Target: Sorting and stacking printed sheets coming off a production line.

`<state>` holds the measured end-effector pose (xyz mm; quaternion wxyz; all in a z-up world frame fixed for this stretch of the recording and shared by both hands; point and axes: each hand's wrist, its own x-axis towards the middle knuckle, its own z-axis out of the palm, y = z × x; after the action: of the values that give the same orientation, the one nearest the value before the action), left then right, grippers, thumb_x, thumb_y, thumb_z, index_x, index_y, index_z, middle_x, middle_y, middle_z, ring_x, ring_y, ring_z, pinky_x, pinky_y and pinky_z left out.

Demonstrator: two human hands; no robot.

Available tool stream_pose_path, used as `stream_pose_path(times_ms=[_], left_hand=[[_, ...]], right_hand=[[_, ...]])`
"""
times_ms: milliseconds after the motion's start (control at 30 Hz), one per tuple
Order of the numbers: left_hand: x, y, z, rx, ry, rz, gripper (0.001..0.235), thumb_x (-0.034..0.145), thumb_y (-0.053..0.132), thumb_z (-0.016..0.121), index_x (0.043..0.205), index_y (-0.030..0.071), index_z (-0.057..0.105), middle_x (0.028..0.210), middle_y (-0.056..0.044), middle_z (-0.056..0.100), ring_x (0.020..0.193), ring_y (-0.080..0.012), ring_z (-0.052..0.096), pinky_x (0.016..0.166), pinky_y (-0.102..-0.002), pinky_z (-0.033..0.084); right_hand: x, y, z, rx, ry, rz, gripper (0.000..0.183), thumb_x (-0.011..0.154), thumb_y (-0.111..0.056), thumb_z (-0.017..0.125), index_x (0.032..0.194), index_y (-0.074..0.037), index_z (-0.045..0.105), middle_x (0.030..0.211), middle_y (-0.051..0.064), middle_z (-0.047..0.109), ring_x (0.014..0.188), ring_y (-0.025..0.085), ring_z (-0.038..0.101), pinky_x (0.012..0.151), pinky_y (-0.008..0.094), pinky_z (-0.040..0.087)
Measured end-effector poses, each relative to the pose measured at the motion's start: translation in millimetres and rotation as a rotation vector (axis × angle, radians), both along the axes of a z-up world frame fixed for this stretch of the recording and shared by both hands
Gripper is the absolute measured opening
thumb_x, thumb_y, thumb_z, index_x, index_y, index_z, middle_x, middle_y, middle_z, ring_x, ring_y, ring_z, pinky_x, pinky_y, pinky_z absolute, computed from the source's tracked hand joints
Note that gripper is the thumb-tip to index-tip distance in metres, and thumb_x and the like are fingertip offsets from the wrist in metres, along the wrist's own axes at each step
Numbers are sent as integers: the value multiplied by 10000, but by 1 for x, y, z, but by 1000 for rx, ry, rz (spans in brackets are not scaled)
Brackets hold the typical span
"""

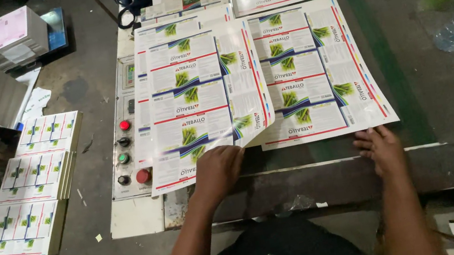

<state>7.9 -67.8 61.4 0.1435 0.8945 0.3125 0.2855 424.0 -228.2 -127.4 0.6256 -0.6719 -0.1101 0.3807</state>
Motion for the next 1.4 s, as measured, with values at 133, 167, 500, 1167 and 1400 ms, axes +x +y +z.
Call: stream_pose_path(times_ms=[133,167,500,1167,1400], left_hand=[[-2,-7,2,-18,-50,-23,150,935,203,709,882,66,739,842,-121,744,767,-336,707,662,-458,539],[1,-9,1,-45,-63,-55,153,934,206,715,874,68,737,848,-117,748,764,-327,710,657,-445,546],[64,-49,-19,-142,-16,-413,199,925,250,729,888,55,725,945,-124,750,857,-348,709,750,-449,558],[-8,46,-66,52,1,198,391,895,256,741,1184,-6,717,1284,-197,688,1259,-376,599,1034,-484,468],[-12,44,-72,-78,226,279,502,882,359,736,1237,8,682,1398,-198,604,1388,-363,480,1124,-567,342]], right_hand=[[-28,-16,-8,-36,-12,-21,496,1042,-197,556,1519,-106,455,1129,142,731,873,216,708,651,342,535],[-39,-21,-8,-31,-18,29,496,1035,-197,562,1511,-82,479,1135,146,737,878,215,713,665,337,537],[-137,-22,-6,329,253,596,396,1018,-283,637,1269,23,647,1047,139,778,916,213,724,710,326,581],[-45,-61,1,152,-9,-91,266,990,-133,668,1243,-58,638,1017,70,725,770,164,670,579,321,526],[-33,-77,-17,166,-42,-92,298,1015,-131,666,1297,-36,644,1091,89,724,800,167,663,597,314,524]])
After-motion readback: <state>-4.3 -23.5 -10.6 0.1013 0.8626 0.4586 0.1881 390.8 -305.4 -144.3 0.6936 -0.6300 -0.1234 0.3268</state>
